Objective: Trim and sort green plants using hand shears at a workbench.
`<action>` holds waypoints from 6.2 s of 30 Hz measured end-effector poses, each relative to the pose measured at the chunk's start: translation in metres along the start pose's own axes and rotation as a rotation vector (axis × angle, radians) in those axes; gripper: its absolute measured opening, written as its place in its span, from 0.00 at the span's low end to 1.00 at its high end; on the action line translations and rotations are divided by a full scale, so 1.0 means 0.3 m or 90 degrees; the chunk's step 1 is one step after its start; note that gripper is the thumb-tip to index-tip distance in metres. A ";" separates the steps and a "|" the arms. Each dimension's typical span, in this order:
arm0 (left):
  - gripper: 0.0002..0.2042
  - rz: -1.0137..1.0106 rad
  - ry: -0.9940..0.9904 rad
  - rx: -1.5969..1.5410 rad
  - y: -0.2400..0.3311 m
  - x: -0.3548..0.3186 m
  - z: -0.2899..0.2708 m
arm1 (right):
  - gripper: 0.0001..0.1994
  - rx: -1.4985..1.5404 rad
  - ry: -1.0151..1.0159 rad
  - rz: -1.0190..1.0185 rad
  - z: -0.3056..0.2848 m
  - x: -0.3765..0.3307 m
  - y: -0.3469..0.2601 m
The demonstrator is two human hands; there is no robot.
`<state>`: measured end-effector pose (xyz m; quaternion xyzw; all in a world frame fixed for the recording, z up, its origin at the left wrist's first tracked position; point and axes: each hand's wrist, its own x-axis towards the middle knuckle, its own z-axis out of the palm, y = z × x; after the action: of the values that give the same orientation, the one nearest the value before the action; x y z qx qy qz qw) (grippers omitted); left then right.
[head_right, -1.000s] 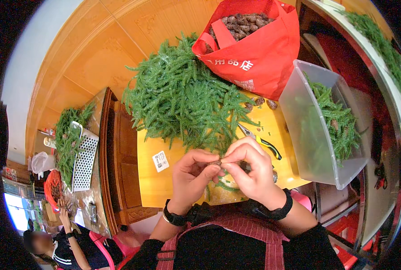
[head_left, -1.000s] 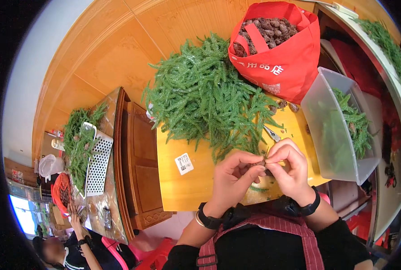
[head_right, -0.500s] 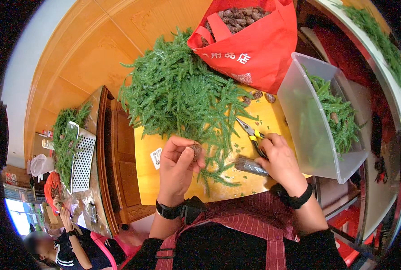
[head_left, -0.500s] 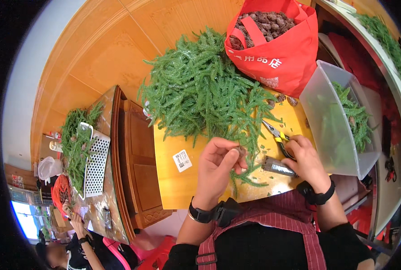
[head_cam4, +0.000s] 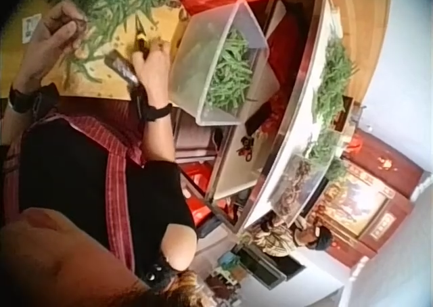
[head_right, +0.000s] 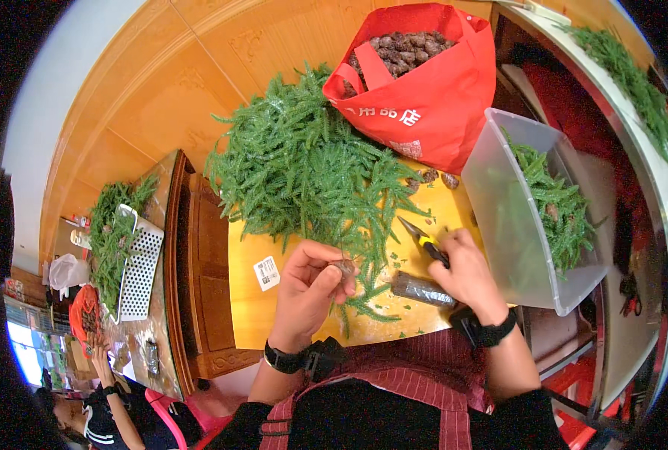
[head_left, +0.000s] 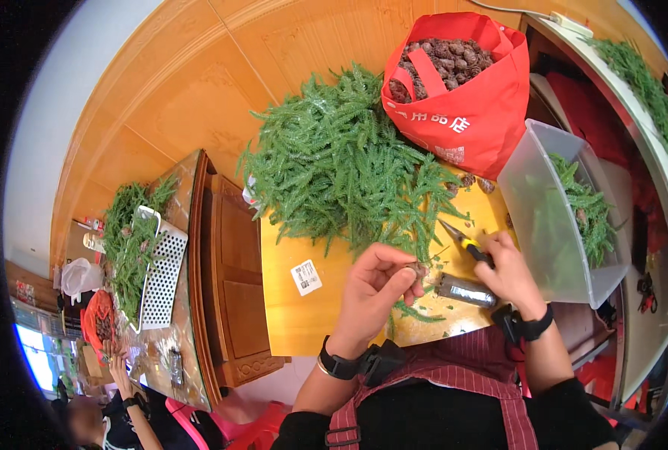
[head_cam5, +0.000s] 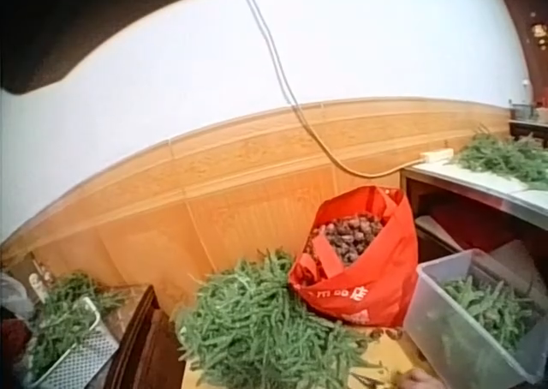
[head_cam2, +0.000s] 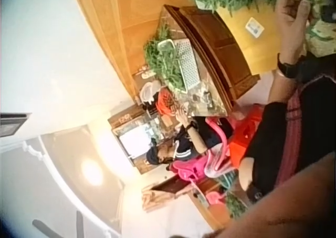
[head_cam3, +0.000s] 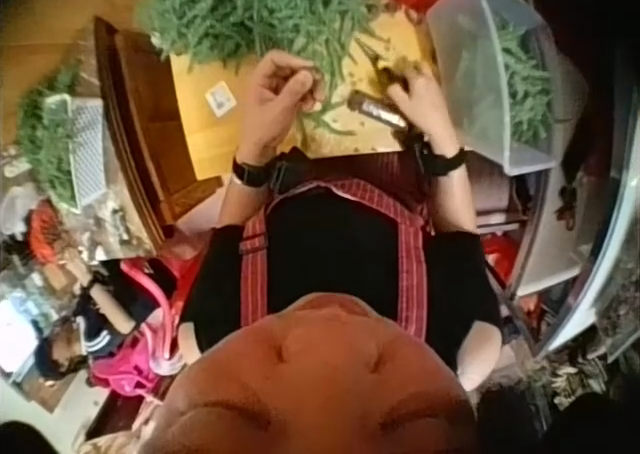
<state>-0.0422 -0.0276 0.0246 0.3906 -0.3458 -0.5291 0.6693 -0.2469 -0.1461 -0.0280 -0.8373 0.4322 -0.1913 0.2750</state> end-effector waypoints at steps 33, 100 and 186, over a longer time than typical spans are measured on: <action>0.09 0.037 -0.066 -0.037 0.020 0.009 -0.021 | 0.17 0.244 -0.070 -0.229 -0.163 -0.091 -0.149; 0.12 0.191 0.200 0.242 0.019 0.024 0.040 | 0.09 0.323 0.010 -0.200 -0.084 -0.102 -0.119; 0.13 0.092 0.010 0.237 -0.018 -0.053 -0.031 | 0.19 0.249 -0.037 -0.197 -0.040 -0.090 -0.305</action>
<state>-0.0397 -0.0115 0.0147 0.4857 -0.4600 -0.4035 0.6242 -0.2120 -0.0837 0.0363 -0.8295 0.2454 -0.2872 0.4114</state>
